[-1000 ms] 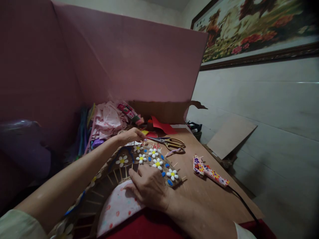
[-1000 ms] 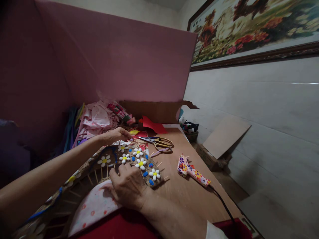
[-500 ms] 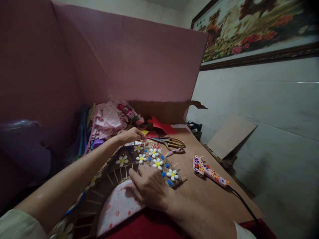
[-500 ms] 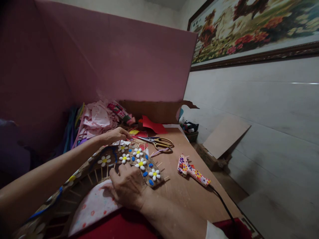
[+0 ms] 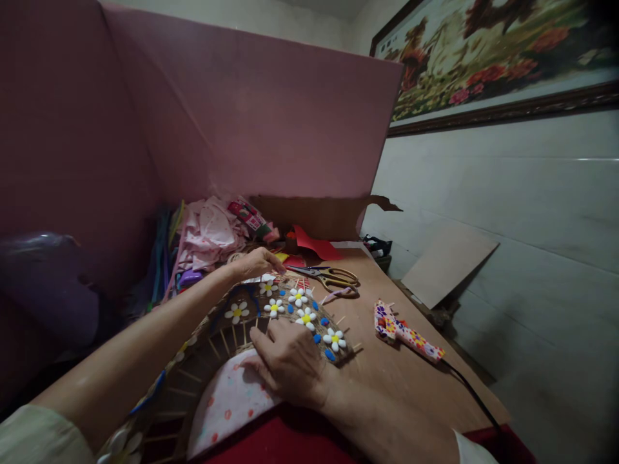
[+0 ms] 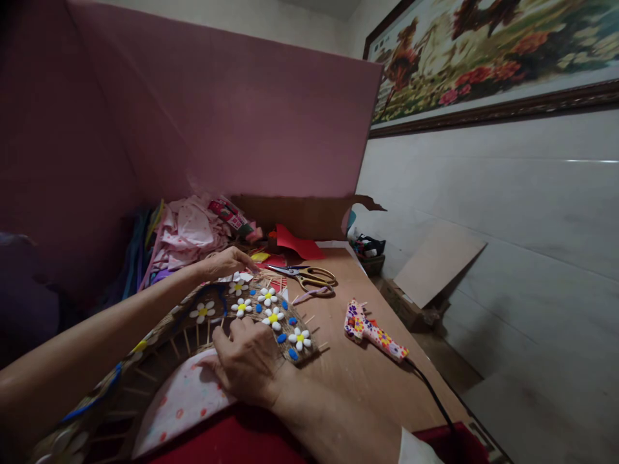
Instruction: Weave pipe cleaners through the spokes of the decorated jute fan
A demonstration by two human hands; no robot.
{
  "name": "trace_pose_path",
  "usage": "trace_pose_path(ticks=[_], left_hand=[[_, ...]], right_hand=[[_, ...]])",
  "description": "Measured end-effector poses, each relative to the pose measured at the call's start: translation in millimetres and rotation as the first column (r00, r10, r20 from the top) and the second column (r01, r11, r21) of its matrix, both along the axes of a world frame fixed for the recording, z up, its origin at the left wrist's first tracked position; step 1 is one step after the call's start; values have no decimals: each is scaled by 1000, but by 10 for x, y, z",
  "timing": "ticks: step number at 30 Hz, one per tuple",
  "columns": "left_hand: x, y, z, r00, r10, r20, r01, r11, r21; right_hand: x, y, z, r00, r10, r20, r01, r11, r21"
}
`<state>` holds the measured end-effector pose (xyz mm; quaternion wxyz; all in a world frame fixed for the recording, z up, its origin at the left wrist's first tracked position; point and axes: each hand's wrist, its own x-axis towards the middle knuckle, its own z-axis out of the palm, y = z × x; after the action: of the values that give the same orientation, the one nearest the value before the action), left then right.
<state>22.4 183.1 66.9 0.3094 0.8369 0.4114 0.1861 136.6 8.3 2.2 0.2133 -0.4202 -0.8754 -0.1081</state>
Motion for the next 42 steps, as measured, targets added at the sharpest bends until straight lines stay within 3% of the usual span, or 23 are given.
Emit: trace_pose_path(ticks=[30, 42], left_hand=[[12, -5, -22, 1000, 16, 3, -16, 1000, 15], [14, 57, -86, 999, -28, 33, 28, 1000, -7]], right_hand=[[0, 6, 4, 1000, 9, -23, -9, 1000, -9], [-7, 11, -16, 1000, 5, -23, -5, 1000, 2]])
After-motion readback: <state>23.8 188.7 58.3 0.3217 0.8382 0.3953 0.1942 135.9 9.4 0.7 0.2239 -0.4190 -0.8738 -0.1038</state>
